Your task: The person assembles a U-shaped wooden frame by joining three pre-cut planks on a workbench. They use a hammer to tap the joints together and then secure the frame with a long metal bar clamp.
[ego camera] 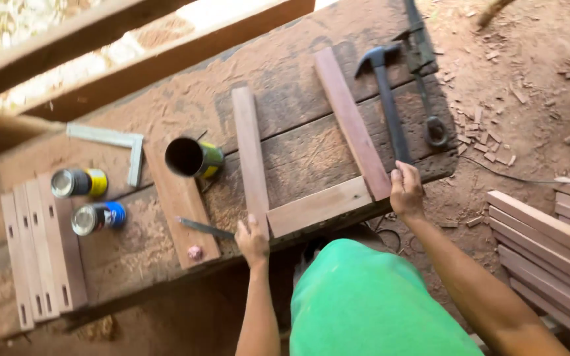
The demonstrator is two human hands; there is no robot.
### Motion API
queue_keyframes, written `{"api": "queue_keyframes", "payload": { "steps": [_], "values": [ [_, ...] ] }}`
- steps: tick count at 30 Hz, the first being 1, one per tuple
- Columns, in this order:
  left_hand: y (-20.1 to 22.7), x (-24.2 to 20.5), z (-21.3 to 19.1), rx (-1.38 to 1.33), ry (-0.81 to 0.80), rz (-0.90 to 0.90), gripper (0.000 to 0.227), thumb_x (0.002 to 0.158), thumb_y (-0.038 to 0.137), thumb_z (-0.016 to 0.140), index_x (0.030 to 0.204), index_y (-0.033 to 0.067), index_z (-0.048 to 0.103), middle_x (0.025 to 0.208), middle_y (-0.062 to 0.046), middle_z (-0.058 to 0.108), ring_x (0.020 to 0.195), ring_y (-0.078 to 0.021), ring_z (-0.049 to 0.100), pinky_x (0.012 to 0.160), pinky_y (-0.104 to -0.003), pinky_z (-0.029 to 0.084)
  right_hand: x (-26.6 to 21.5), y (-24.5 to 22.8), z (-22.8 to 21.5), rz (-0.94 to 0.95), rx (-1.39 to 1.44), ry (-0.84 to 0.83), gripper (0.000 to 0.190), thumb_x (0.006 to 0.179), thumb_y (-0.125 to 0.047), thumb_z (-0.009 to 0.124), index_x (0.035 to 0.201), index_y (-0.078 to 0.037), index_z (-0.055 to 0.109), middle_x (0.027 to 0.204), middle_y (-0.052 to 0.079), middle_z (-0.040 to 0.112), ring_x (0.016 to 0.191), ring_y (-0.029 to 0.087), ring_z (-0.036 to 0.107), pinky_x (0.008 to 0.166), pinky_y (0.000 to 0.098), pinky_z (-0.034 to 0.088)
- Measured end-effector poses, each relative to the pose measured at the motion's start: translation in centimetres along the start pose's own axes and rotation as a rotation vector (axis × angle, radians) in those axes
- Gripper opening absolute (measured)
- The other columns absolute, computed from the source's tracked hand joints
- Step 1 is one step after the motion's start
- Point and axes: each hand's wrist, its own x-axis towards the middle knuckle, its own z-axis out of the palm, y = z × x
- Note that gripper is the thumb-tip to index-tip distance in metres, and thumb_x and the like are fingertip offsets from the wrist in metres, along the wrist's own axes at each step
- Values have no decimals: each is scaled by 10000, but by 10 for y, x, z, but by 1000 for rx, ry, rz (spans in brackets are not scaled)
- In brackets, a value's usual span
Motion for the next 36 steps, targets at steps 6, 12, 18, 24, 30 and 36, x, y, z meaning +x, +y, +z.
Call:
{"api": "queue_keyframes", "payload": {
  "steps": [6, 12, 18, 24, 30, 36],
  "values": [
    [2, -32, 19, -13, 43, -20, 723, 1047, 655, 300, 1388, 126, 656, 1353, -205, 663, 1298, -364, 571, 1148, -449, 399, -9, 50, -3, 100, -137, -184, 373, 991, -434, 641, 1260, -199, 749, 1205, 103, 712, 1180, 284, 652, 1044, 407, 492],
    [29, -51, 22, 127, 52, -82, 877, 704, 774, 721, 1369, 205, 667, 1371, -132, 662, 1320, -278, 579, 1138, -388, 442, -6, 25, -32, 61, -189, -312, 584, 836, -461, 781, 1291, -101, 722, 1220, 167, 713, 1169, 328, 669, 1023, 433, 528],
    [21, -2, 15, 130, -57, -72, 1051, 537, 779, 857, 1358, 149, 670, 1303, -162, 703, 1276, -327, 627, 1081, -429, 494, 37, 12, -60, 68, -212, -654, 890, 710, -525, 855, 1403, -21, 615, 1340, 218, 653, 1223, 362, 642, 1036, 444, 540],
    [36, -15, 24, 213, 25, -77, 1053, 441, 775, 895, 1254, 132, 711, 1212, -164, 724, 1209, -347, 668, 1036, -452, 517, 24, 5, -45, -76, -305, -582, 865, 692, -549, 864, 1301, 35, 676, 1193, 247, 686, 1127, 419, 680, 951, 470, 574],
    [40, -19, 31, 134, 92, -84, 1003, 487, 682, 929, 1269, 104, 682, 1230, -192, 701, 1240, -360, 644, 1072, -456, 489, 37, 47, -35, -170, -359, -600, 791, 696, -506, 855, 1295, -19, 682, 1174, 194, 697, 1106, 377, 698, 914, 433, 595],
    [33, -26, 39, 14, 166, 1, 1020, 516, 613, 951, 1340, 101, 637, 1289, -188, 660, 1290, -345, 600, 1132, -436, 446, 44, 61, -41, -176, -294, -665, 751, 727, -426, 849, 1330, -18, 668, 1243, 209, 692, 1171, 389, 670, 976, 436, 574]
  ]
}}
